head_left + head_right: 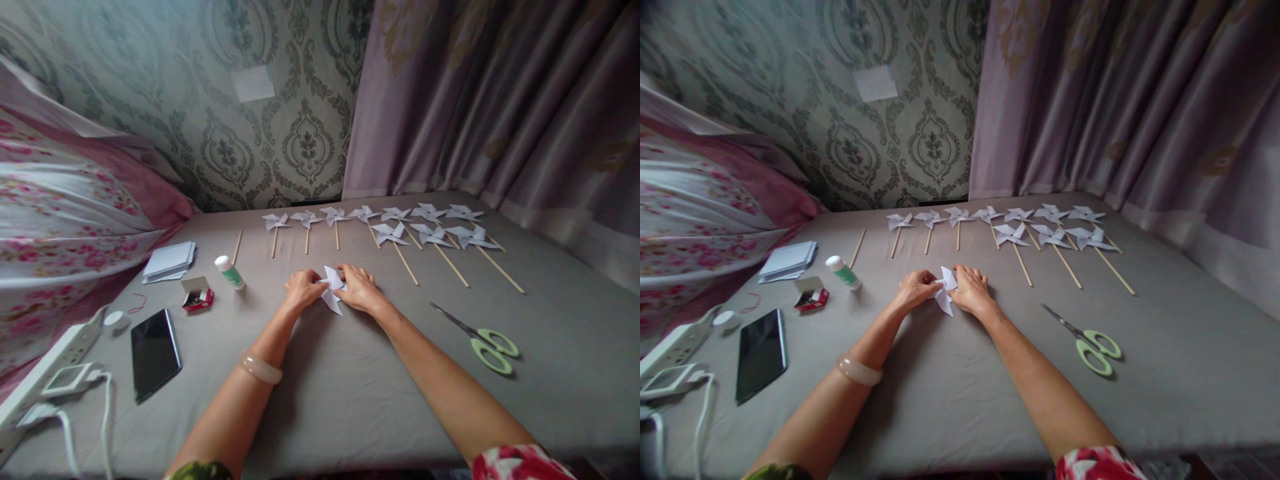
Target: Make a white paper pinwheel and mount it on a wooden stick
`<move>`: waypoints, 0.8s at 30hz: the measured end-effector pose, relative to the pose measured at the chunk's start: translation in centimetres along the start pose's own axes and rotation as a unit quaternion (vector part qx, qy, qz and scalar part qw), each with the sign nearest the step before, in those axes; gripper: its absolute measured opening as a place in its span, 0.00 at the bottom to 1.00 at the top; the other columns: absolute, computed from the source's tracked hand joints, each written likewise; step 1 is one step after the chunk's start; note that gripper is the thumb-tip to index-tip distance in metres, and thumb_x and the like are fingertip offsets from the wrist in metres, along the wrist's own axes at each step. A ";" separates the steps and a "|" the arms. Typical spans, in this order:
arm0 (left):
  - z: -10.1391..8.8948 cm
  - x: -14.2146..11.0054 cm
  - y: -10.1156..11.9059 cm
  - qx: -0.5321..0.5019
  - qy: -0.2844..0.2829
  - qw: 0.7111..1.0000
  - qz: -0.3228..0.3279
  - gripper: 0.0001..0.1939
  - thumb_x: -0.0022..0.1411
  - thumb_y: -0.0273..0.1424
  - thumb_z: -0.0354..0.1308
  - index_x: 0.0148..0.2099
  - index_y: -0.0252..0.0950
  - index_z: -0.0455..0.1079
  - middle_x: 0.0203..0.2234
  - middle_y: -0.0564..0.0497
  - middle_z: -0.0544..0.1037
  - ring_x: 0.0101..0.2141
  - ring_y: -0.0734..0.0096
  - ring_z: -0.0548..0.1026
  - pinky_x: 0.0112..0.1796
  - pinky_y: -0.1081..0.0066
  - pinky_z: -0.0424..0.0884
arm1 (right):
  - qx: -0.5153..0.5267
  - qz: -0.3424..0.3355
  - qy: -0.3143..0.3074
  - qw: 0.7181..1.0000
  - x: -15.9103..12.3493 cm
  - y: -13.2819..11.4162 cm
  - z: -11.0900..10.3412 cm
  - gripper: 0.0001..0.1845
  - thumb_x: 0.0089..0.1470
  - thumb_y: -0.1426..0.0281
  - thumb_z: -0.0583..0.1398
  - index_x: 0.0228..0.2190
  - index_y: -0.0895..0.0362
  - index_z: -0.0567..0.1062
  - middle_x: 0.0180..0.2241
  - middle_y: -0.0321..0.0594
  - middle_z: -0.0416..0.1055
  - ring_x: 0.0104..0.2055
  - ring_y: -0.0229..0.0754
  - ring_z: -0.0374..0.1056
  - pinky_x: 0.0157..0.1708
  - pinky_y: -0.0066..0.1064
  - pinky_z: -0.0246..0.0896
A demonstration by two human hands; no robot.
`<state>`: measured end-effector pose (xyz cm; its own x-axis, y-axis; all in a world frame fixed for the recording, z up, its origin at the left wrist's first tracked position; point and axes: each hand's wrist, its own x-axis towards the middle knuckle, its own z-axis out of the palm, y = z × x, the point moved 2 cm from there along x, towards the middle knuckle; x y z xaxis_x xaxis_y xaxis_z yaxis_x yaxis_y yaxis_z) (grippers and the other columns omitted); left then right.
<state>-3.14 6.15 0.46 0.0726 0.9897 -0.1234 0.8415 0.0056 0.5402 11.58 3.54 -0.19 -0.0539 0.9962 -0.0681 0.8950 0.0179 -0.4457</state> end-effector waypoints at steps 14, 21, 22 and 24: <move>1.8 0.2 -2.0 -0.306 -0.011 0.947 0.098 0.12 0.45 0.36 0.62 0.31 0.35 0.68 0.23 0.55 0.72 0.27 0.72 0.68 0.29 0.73 0.62 | 0.085 -0.026 0.011 0.996 0.4 0.6 0.4 0.36 0.46 0.70 0.59 0.58 0.55 0.59 0.51 0.47 0.70 0.56 0.52 0.61 0.53 0.44 0.50; 1.6 -0.5 -1.2 -0.399 -0.048 0.910 0.097 0.14 0.43 0.36 0.64 0.31 0.34 0.67 0.22 0.56 0.72 0.25 0.74 0.67 0.29 0.74 0.60 | 0.146 -0.059 0.004 0.988 0.6 0.8 0.4 0.39 0.44 0.73 0.58 0.59 0.58 0.56 0.44 0.43 0.74 0.47 0.45 0.69 0.53 0.40 0.53; 1.6 -0.7 -1.1 -0.410 -0.049 0.906 0.091 0.14 0.43 0.36 0.64 0.31 0.34 0.67 0.22 0.56 0.72 0.25 0.74 0.68 0.29 0.74 0.60 | 0.155 -0.058 0.002 0.986 0.6 0.8 0.3 0.40 0.44 0.73 0.59 0.59 0.59 0.56 0.43 0.43 0.74 0.45 0.45 0.69 0.52 0.39 0.54; 1.5 -0.9 -1.0 -0.437 -0.054 0.895 0.075 0.16 0.41 0.37 0.66 0.31 0.34 0.68 0.23 0.55 0.73 0.26 0.74 0.68 0.30 0.74 0.61 | 0.175 -0.052 -0.004 0.983 0.6 0.8 -0.1 0.41 0.42 0.73 0.60 0.59 0.60 0.57 0.41 0.42 0.74 0.42 0.44 0.70 0.48 0.37 0.57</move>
<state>-3.21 5.05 -1.17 0.2413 0.9692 -0.0485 0.0818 0.0295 0.9962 12.29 4.13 -0.50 -0.1425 0.9897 -0.0120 0.6776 0.0887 -0.7300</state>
